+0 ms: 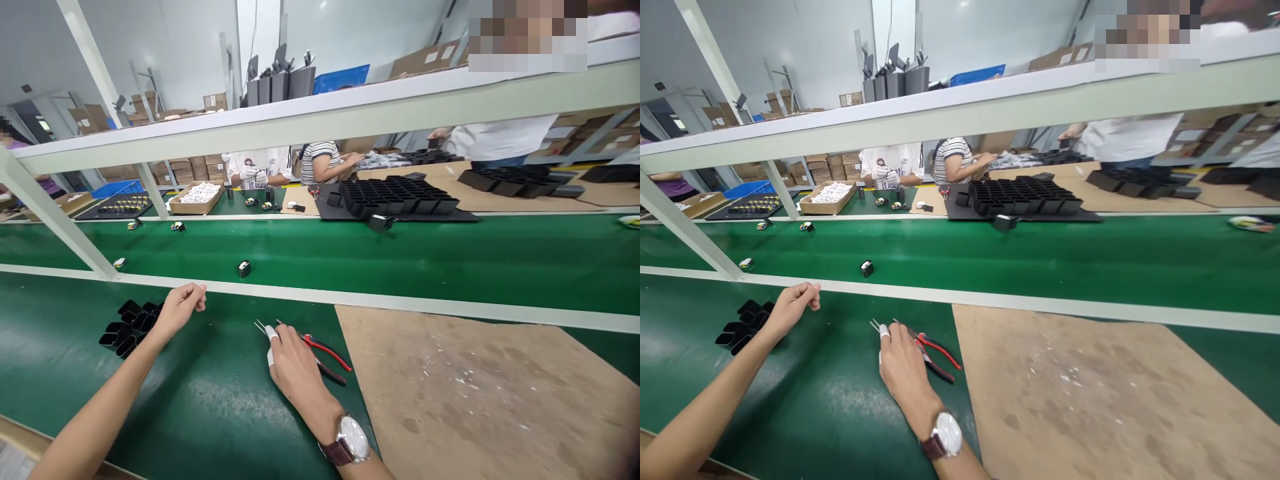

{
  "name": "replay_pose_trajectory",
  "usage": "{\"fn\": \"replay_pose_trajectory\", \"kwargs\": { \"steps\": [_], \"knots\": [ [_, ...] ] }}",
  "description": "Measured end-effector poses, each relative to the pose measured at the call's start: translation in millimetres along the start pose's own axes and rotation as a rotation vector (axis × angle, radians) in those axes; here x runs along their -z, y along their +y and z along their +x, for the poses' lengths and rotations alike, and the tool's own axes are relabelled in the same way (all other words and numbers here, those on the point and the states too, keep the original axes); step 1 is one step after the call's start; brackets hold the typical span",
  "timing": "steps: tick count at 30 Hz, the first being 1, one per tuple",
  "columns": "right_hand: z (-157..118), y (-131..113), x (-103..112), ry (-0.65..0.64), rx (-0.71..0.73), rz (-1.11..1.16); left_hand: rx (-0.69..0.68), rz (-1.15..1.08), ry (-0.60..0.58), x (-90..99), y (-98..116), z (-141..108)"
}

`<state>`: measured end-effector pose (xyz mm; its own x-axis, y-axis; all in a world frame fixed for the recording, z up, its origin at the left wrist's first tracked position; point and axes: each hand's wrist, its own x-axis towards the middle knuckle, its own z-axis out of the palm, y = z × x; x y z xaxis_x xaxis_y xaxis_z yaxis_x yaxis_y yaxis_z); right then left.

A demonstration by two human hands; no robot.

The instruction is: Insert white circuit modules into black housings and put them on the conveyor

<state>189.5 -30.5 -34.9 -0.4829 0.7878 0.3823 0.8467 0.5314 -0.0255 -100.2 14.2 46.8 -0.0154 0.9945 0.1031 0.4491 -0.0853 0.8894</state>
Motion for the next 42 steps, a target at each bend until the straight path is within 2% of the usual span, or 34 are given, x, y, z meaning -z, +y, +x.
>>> {"fn": "replay_pose_trajectory", "kwargs": {
  "steps": [3,6,11,13,16,18,20,22,25,28,30,32,35,42],
  "knots": [
    [-0.8,1.3,-1.5,-0.097,-0.072,-0.042,0.063,0.079,-0.113,14.1,-4.1,-8.8],
    [-0.8,-0.5,-1.6,-0.127,-0.081,-0.055,0.061,0.133,-0.229,10.0,-11.5,-20.4],
    [0.2,-3.4,-1.3,-0.126,-0.067,-0.083,-0.228,0.105,-0.070,0.3,-18.5,-20.8],
    [0.3,-2.9,-1.6,-0.106,-0.068,-0.100,-0.261,0.113,-0.071,-1.1,-17.3,-19.4],
    [0.0,-0.7,-3.0,-0.038,-0.050,-0.103,-0.249,0.247,-0.093,-2.5,-14.2,-21.3],
    [-0.4,0.2,-4.2,0.018,-0.012,-0.078,-0.290,0.329,-0.067,0.2,-13.1,-22.6],
    [-1.2,-0.6,-5.1,0.074,0.037,-0.044,-0.376,0.369,0.039,10.0,-12.8,-21.4],
    [-2.3,-3.7,-5.5,0.133,0.094,-0.010,-0.440,0.386,0.198,28.2,-12.7,-18.0],
    [-4.6,-11.9,-4.7,0.191,0.180,0.051,-0.381,0.558,0.356,63.2,-13.8,-15.0],
    [-6.8,-21.0,-3.8,0.192,0.249,0.111,-0.286,0.764,0.323,88.2,-20.4,-19.6],
    [-8.1,-25.7,-4.7,0.172,0.286,0.152,-0.249,0.824,0.254,93.1,-28.8,-24.8],
    [-9.5,-28.6,-7.4,0.155,0.310,0.188,-0.211,0.880,0.199,89.6,-37.7,-28.5],
    [-11.8,-29.7,-13.8,0.136,0.326,0.228,-0.183,0.928,0.132,74.5,-44.4,-29.9],
    [-15.3,-25.6,-23.0,0.067,0.336,0.257,-0.308,0.826,-0.185,8.9,-21.4,-40.4]
  ]
}}
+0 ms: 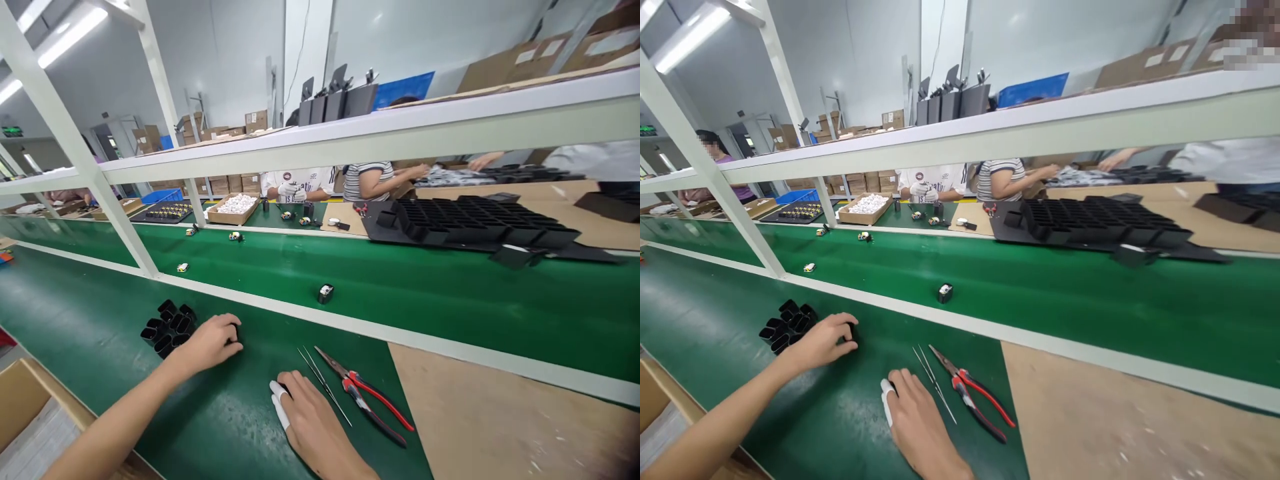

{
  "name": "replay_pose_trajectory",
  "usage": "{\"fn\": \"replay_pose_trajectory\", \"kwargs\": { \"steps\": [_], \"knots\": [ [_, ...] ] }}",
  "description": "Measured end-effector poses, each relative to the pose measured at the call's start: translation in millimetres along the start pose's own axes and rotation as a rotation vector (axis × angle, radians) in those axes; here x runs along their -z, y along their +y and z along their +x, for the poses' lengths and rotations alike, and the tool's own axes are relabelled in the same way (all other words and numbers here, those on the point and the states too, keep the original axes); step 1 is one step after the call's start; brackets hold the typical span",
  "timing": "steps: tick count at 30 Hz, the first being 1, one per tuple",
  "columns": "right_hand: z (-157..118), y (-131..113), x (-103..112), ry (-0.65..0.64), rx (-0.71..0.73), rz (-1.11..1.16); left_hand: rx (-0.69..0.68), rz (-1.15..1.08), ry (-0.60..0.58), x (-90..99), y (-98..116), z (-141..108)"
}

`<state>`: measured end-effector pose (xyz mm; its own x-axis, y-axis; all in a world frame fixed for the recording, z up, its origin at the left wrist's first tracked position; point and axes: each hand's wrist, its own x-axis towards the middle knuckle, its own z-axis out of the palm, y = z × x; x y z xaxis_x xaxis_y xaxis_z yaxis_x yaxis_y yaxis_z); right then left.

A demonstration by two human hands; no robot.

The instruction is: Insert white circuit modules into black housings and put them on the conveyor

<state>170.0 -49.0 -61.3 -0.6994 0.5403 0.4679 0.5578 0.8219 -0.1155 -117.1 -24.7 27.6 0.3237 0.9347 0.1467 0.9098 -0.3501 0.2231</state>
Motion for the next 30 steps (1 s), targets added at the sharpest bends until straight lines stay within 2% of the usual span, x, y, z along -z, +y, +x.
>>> {"fn": "replay_pose_trajectory", "kwargs": {
  "steps": [3,6,8,10,15,17,19,22,25,28,30],
  "knots": [
    [-1.3,1.4,-1.8,-0.016,-0.003,0.019,-0.069,-0.058,-0.054,-5.7,18.0,5.8],
    [-2.8,1.9,-2.9,-0.013,-0.011,0.017,-0.074,-0.101,-0.051,1.8,6.6,19.2],
    [-3.6,2.1,-2.1,-0.005,-0.006,0.016,-0.025,-0.096,-0.010,12.8,-18.6,33.2],
    [-3.9,2.8,-0.8,0.002,-0.006,0.020,0.061,-0.055,0.038,25.1,-54.1,49.4],
    [-3.3,7.5,-8.2,0.054,0.023,0.001,0.363,0.096,0.081,43.9,-145.7,83.5],
    [-2.9,9.6,-19.1,0.087,0.032,-0.006,0.470,0.139,0.078,44.2,-169.3,91.8],
    [-2.5,11.4,-31.4,0.145,0.015,-0.019,0.535,0.160,0.070,41.1,-183.1,98.4],
    [-2.0,13.4,-40.1,0.206,-0.018,-0.043,0.558,0.160,0.056,33.9,-189.0,108.3],
    [-1.5,14.5,-30.0,0.116,0.014,-0.026,0.520,0.136,0.050,29.0,-181.4,120.7],
    [-0.9,12.2,-12.9,0.043,0.013,-0.023,0.425,0.092,0.039,26.2,-158.7,134.4],
    [-0.6,8.5,-4.2,0.026,0.004,-0.034,0.327,0.047,0.020,22.0,-131.9,140.2]
  ]
}}
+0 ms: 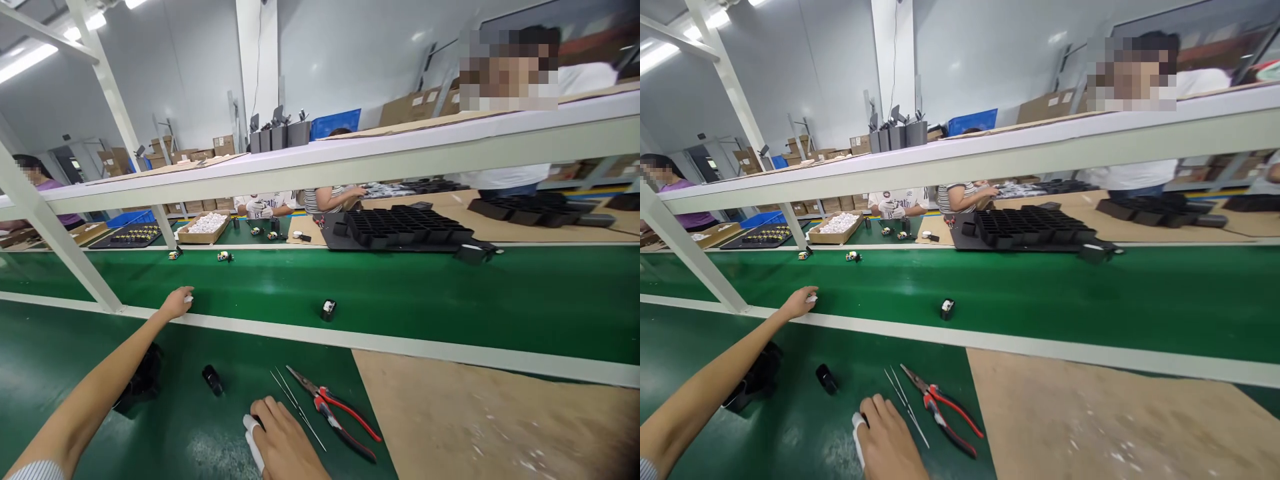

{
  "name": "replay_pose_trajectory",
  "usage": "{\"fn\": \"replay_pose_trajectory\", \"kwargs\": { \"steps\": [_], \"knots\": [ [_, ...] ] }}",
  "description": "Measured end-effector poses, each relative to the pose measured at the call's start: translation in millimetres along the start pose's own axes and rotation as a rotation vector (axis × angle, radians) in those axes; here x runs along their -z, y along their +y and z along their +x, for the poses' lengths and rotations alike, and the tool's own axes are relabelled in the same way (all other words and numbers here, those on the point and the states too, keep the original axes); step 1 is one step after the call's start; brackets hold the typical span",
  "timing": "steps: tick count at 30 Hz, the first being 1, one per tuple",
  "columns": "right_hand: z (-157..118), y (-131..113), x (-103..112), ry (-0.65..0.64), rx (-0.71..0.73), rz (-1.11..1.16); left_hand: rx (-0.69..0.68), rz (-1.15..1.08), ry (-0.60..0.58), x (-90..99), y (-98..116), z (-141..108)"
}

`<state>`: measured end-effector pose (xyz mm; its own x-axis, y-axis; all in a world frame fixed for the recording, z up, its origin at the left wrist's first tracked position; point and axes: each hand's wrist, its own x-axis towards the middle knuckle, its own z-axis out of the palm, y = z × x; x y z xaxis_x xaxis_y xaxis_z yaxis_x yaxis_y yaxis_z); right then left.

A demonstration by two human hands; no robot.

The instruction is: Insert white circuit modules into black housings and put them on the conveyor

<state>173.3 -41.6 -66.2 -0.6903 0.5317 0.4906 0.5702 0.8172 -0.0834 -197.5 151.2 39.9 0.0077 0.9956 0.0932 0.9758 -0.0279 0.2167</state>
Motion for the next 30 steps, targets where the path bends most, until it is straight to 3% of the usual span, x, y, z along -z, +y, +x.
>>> {"fn": "replay_pose_trajectory", "kwargs": {
  "steps": [3,6,10,13,16,20,24,30],
  "knots": [
    [1.1,-5.9,8.4,-0.006,-0.022,-0.024,-0.201,-0.085,-0.062,-9.8,52.5,-25.6],
    [3.1,-8.5,14.4,-0.002,-0.091,-0.058,-0.412,-0.154,-0.151,-21.2,105.5,-74.5],
    [6.1,-6.7,19.8,-0.022,-0.179,-0.103,-0.620,-0.099,-0.229,-25.3,147.8,-134.4],
    [7.6,-6.3,21.1,-0.050,-0.204,-0.104,-0.658,-0.077,-0.191,-19.8,144.6,-152.8],
    [9.5,-8.9,20.6,-0.032,-0.221,-0.097,-0.541,-0.116,-0.114,-15.3,119.5,-159.8],
    [14.1,-13.3,18.7,-0.026,-0.249,-0.075,-0.395,-0.229,-0.195,-23.3,93.1,-173.9],
    [17.4,-13.2,15.7,-0.073,-0.252,-0.075,-0.444,-0.422,-0.292,-38.7,100.9,-187.9],
    [16.3,-12.5,16.3,-0.109,-0.236,-0.081,-0.503,-0.560,-0.307,-51.2,117.3,-196.1]
  ]
}}
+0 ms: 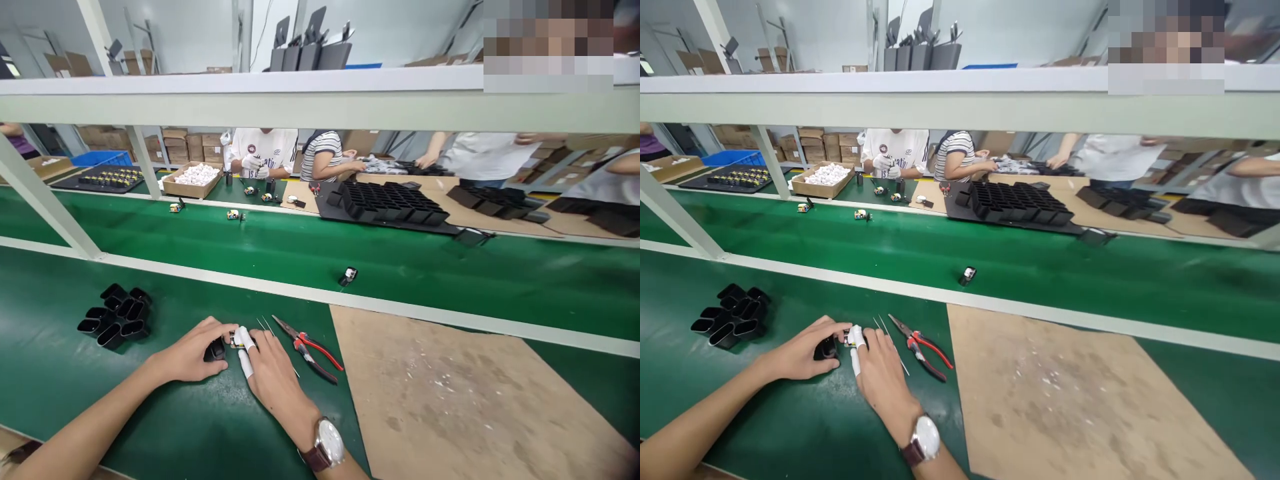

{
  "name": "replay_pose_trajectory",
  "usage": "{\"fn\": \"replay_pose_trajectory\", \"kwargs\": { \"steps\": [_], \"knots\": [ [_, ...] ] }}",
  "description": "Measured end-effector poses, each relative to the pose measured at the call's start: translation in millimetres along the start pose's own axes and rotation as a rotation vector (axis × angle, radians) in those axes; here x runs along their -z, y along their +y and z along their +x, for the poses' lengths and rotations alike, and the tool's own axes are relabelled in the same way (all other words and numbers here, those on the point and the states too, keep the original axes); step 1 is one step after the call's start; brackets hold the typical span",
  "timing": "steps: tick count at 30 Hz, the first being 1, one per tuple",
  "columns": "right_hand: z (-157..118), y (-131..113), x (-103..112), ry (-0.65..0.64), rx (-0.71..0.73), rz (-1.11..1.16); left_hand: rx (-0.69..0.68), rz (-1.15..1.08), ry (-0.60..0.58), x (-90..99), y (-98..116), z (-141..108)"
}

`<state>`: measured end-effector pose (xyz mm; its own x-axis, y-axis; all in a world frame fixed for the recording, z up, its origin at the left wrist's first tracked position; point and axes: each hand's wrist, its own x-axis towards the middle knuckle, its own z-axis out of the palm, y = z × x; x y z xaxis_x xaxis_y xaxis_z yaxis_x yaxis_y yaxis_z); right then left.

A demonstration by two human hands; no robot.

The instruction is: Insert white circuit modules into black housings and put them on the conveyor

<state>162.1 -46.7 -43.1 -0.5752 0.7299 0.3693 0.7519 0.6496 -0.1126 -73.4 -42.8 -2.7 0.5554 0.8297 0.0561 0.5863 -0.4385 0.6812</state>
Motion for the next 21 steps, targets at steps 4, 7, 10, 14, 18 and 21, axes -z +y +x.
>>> {"fn": "replay_pose_trajectory", "kwargs": {
  "steps": [4,7,10,14,18,21],
  "knots": [
    [-0.6,0.2,2.5,-0.028,0.015,-0.008,-0.030,-0.017,0.013,-5.4,-4.4,-5.2],
    [-2.4,-1.0,1.5,-0.013,0.020,0.002,-0.022,-0.032,0.033,-8.8,-6.7,-7.3],
    [-5.7,-5.8,-2.1,-0.018,0.034,-0.058,-0.006,-0.032,0.043,-11.3,-6.8,-6.9],
    [-7.6,-10.3,-5.5,-0.047,0.050,-0.114,0.000,-0.023,0.038,-13.4,-7.5,-6.7],
    [-6.6,-5.9,-3.9,-0.026,0.049,-0.066,0.005,-0.041,0.056,-16.6,-10.4,-10.4],
    [-6.5,-3.1,-4.3,-0.015,0.085,-0.065,0.022,-0.060,0.069,-18.4,-11.2,-14.0]
  ]
}}
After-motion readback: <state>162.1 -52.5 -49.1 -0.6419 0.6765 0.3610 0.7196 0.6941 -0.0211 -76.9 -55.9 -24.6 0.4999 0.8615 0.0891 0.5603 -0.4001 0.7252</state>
